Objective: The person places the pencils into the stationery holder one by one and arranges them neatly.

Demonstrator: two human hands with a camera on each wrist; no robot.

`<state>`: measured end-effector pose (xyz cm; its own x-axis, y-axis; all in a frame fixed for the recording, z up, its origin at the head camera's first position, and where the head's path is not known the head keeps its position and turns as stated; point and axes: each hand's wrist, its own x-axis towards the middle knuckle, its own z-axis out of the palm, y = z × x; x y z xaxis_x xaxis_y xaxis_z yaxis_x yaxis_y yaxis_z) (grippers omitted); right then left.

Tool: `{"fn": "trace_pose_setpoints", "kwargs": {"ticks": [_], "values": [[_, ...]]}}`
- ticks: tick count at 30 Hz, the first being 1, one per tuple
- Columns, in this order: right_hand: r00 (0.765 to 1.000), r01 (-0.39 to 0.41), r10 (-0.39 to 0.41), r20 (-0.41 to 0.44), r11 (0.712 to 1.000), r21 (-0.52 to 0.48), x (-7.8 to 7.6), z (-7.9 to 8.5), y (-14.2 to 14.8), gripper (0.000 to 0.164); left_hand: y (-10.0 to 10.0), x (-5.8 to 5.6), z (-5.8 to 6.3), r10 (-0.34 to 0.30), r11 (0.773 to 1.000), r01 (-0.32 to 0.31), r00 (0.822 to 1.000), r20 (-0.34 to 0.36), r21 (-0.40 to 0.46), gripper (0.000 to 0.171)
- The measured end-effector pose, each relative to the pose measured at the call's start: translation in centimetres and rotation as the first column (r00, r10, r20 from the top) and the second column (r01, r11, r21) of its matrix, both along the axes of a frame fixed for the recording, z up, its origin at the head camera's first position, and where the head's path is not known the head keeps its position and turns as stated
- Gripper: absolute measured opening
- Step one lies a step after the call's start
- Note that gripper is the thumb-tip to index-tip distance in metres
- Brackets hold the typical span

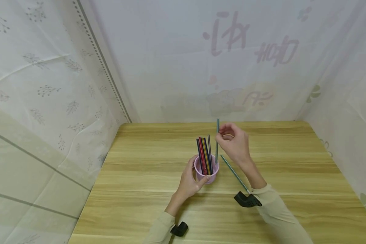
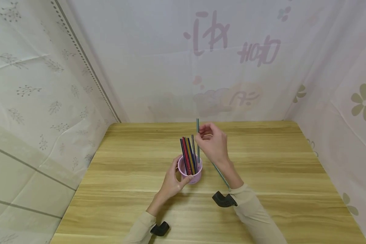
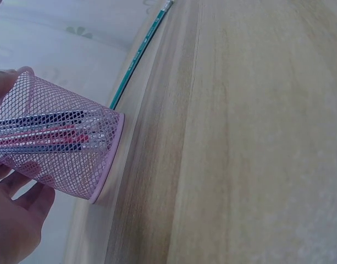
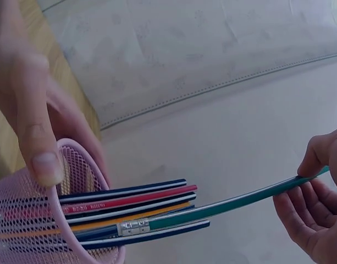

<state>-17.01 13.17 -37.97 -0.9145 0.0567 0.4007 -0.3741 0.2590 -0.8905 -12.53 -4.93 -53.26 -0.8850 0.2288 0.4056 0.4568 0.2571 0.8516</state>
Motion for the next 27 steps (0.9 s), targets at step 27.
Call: {"fn": "trace_pose_setpoints", "kwargs": {"ticks": [27], "values": [[0.988, -0.126, 0.126, 0.086, 0.992, -0.001, 0.6, -6.2, -4.0, 0.016, -0.2, -0.1, -0.1, -0.003, 0.999, 0.004, 1.000, 0.023, -0.041, 0.085]]}}
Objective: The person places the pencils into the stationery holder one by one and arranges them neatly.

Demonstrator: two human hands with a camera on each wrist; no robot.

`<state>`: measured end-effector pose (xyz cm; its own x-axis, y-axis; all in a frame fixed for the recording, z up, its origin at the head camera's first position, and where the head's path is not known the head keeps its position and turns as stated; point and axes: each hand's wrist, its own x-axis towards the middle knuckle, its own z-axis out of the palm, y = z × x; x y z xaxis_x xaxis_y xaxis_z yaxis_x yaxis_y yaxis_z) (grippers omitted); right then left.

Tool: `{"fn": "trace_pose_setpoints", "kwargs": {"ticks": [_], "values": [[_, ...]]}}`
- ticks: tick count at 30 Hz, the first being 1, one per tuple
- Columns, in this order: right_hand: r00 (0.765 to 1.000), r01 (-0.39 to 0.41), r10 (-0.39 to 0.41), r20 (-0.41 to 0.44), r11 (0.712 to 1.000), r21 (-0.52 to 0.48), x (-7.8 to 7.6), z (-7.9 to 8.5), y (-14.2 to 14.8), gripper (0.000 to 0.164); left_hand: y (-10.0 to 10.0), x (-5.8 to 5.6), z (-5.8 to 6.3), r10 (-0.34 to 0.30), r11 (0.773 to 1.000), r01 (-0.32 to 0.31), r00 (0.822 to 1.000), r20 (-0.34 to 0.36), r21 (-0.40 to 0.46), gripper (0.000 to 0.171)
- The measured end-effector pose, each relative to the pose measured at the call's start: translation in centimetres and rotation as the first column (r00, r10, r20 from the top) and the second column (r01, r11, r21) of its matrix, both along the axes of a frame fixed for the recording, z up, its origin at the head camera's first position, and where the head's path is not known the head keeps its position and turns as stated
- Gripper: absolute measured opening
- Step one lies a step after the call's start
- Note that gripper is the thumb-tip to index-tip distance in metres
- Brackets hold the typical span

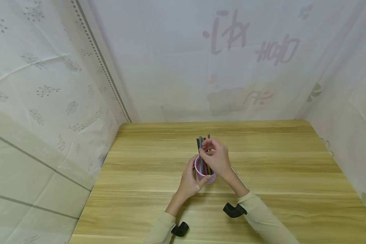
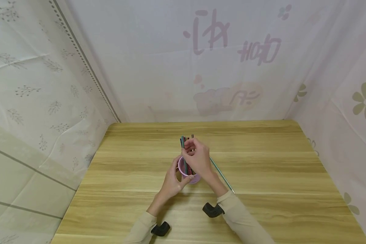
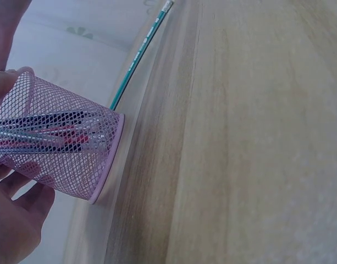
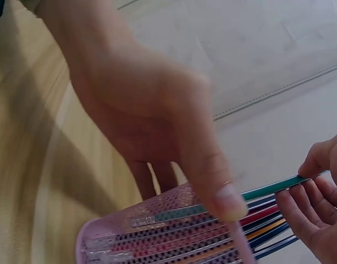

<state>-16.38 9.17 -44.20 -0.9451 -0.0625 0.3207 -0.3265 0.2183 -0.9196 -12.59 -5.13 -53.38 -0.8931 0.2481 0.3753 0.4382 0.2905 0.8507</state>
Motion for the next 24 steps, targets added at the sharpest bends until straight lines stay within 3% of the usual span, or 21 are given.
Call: {"fn": "trace_pose_setpoints", "kwargs": {"ticks": [8, 14, 19, 20, 24], "values": [[1.000, 0.008, -0.009, 0.005, 0.993, 0.120, 0.0, -1.3, 0.3, 0.015, 0.0, -0.1, 0.1, -0.006, 1.000, 0.006, 1.000, -0.011, -0.012, 0.085], [0.999, 0.026, -0.030, 0.030, 0.992, 0.121, 0.0, -1.1, 1.3, 0.014, 0.0, 0.0, 0.0, 0.001, 1.000, -0.001, 1.000, -0.016, 0.020, 0.086], [0.997, 0.059, -0.064, 0.039, 0.990, 0.126, -0.3, -1.2, 2.6, 0.016, 0.1, 0.0, 0.1, -0.005, 0.999, 0.005, 1.000, 0.015, 0.038, 0.086], [0.997, 0.067, -0.072, 0.038, 0.989, 0.129, -0.4, -1.2, 2.8, 0.016, 0.2, 0.2, 0.7, -0.006, 0.999, 0.005, 1.000, 0.023, 0.040, 0.086], [0.994, 0.098, -0.103, 0.030, 0.985, 0.142, -0.6, -1.2, 4.0, 0.015, 0.1, 0.2, 0.5, 0.009, 0.999, -0.010, 0.999, 0.040, 0.035, 0.088]]}}
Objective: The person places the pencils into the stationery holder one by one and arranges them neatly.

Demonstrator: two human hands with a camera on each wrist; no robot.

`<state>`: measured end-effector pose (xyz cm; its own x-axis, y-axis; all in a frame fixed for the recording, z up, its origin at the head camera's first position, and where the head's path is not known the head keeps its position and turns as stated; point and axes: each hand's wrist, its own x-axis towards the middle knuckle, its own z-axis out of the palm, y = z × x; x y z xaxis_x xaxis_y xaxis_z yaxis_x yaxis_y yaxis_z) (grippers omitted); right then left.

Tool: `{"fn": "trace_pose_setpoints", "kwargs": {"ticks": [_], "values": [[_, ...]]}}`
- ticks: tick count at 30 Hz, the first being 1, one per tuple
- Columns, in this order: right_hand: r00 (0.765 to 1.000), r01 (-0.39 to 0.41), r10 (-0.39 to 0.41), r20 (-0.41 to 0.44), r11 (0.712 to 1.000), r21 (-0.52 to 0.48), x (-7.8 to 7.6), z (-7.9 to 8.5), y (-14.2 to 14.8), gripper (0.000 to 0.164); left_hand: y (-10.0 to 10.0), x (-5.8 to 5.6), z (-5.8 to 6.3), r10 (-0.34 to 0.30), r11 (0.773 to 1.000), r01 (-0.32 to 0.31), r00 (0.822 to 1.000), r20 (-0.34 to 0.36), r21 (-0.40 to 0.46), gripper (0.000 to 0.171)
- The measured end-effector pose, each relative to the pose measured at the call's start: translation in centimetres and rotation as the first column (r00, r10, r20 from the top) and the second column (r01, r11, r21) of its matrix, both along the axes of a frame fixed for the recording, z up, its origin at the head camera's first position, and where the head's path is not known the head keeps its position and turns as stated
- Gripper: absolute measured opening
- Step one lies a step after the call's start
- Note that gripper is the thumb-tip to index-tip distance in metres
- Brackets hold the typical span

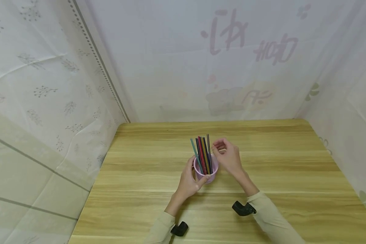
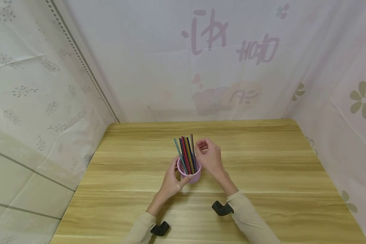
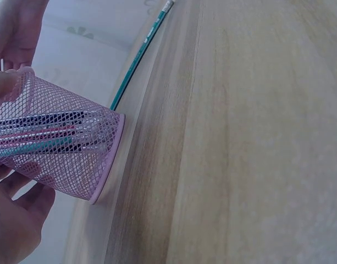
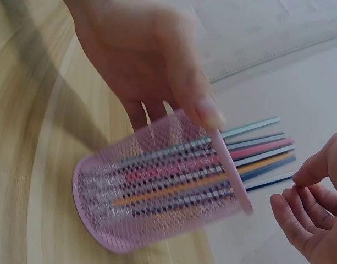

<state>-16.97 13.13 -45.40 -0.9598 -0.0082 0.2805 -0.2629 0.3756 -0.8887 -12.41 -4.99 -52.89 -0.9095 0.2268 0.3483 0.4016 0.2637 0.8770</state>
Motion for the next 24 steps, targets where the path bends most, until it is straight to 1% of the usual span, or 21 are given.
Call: {"fn": "trace_pose_setpoints", "kwargs": {"ticks": [2, 3, 7, 15, 19, 24], "values": [[1.000, 0.023, -0.023, -0.002, 1.000, 0.013, -0.1, 0.0, 0.6, 0.014, 0.0, 0.0, -0.1, 0.004, 1.000, -0.004, 1.000, -0.004, -0.005, 0.089], [0.999, 0.033, -0.033, 0.001, 0.999, 0.019, -0.1, 0.0, 0.8, 0.014, 0.0, -0.3, -0.7, 0.009, 1.000, -0.009, 1.000, -0.011, -0.011, 0.089], [0.996, 0.074, -0.077, 0.038, 0.995, 0.059, -0.3, -0.3, 1.8, 0.014, -0.1, -0.3, -0.8, 0.010, 1.000, -0.010, 1.000, -0.028, -0.016, 0.088], [0.985, 0.097, -0.114, 0.131, 0.987, 0.126, -0.4, -1.5, 3.5, 0.017, -0.1, -0.3, -0.9, 0.010, 1.000, -0.010, 1.000, 0.003, -0.016, 0.087], [0.984, 0.099, -0.121, 0.128, 0.981, 0.168, -0.4, -2.2, 4.2, 0.016, -0.1, -0.2, -0.9, 0.006, 1.000, -0.006, 1.000, -0.007, -0.005, 0.087], [0.984, 0.102, -0.129, 0.126, 0.974, 0.201, -0.3, -2.9, 4.9, 0.018, 0.1, -0.3, -1.0, -0.008, 1.000, 0.010, 0.999, -0.051, 0.030, 0.090]]}}
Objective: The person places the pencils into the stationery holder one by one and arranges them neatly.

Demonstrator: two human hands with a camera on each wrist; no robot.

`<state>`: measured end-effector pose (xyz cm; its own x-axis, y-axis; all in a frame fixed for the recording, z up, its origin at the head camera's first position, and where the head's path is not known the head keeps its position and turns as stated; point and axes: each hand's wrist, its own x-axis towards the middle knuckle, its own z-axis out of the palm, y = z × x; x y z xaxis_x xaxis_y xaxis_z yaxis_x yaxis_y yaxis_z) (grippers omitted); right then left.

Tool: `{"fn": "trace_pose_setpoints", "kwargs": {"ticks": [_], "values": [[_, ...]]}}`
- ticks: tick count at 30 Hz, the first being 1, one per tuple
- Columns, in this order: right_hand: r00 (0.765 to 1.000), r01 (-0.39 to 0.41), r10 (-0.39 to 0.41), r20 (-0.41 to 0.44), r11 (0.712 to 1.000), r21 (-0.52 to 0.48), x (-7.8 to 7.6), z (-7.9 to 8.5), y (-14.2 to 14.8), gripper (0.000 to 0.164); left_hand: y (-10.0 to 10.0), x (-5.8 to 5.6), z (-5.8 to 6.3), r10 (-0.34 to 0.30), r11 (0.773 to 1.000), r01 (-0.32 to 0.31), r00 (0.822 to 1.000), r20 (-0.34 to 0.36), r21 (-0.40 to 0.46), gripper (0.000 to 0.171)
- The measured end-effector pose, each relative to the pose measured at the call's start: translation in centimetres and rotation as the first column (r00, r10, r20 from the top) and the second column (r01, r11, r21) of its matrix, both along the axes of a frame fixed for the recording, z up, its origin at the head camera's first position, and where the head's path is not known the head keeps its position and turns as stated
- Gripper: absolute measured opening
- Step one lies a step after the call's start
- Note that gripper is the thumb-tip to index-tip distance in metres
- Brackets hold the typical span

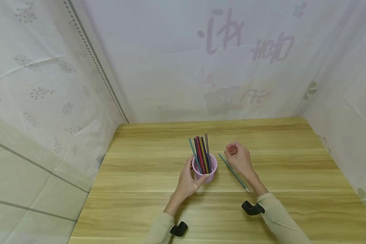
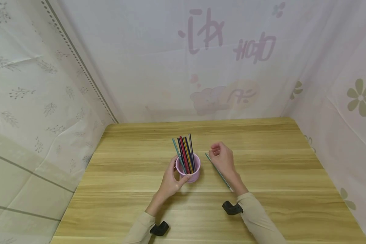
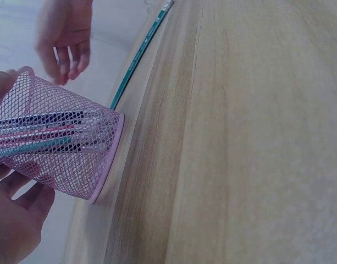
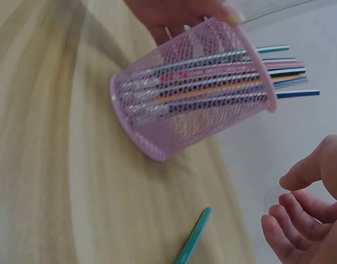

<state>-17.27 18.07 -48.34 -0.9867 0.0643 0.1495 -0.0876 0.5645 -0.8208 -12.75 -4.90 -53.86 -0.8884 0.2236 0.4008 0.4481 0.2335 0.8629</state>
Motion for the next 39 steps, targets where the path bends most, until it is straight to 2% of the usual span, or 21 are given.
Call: {"fn": "trace_pose_setpoints", "kwargs": {"ticks": [5, 12, 20, 27, 33, 35, 36, 39], "values": [[0.998, -0.004, 0.002, 0.069, 1.000, 0.031, 0.2, -1.0, 0.7, 0.022, 0.0, -0.1, -0.1, -0.001, 1.000, 0.002, 1.000, -0.028, 0.004, 0.091], [0.991, -0.059, 0.049, 0.126, 0.995, 0.078, 0.6, -2.6, 1.8, 0.024, -0.1, 0.0, 0.0, -0.006, 1.000, 0.006, 1.000, 0.016, -0.017, 0.087], [0.978, -0.100, 0.079, 0.194, 0.990, 0.101, 1.2, -4.1, 2.5, 0.026, -0.1, -0.1, 0.0, 0.003, 0.999, -0.002, 1.000, 0.018, -0.038, 0.088], [0.981, -0.106, 0.078, 0.178, 0.982, 0.154, 1.5, -4.9, 2.3, 0.026, -0.1, -0.1, 0.0, 0.004, 0.999, -0.004, 1.000, 0.010, -0.041, 0.087], [0.983, -0.116, 0.086, 0.160, 0.975, 0.187, 1.3, -5.0, 2.0, 0.019, -0.1, -0.1, 0.0, 0.004, 0.999, -0.005, 1.000, -0.005, -0.044, 0.086], [0.983, -0.119, 0.088, 0.159, 0.974, 0.195, 1.3, -5.0, 1.9, 0.017, -0.1, 0.0, 0.1, 0.006, 0.999, -0.006, 1.000, -0.002, -0.041, 0.087], [0.983, -0.120, 0.088, 0.158, 0.972, 0.203, 1.3, -5.0, 1.8, 0.016, 0.0, 0.2, 0.7, 0.003, 0.999, -0.003, 1.000, 0.004, -0.035, 0.087], [0.985, -0.125, 0.092, 0.148, 0.965, 0.230, 1.2, -5.0, 1.7, 0.013, 0.1, 0.2, 0.8, 0.002, 1.000, -0.002, 1.000, 0.008, -0.021, 0.087]]}}
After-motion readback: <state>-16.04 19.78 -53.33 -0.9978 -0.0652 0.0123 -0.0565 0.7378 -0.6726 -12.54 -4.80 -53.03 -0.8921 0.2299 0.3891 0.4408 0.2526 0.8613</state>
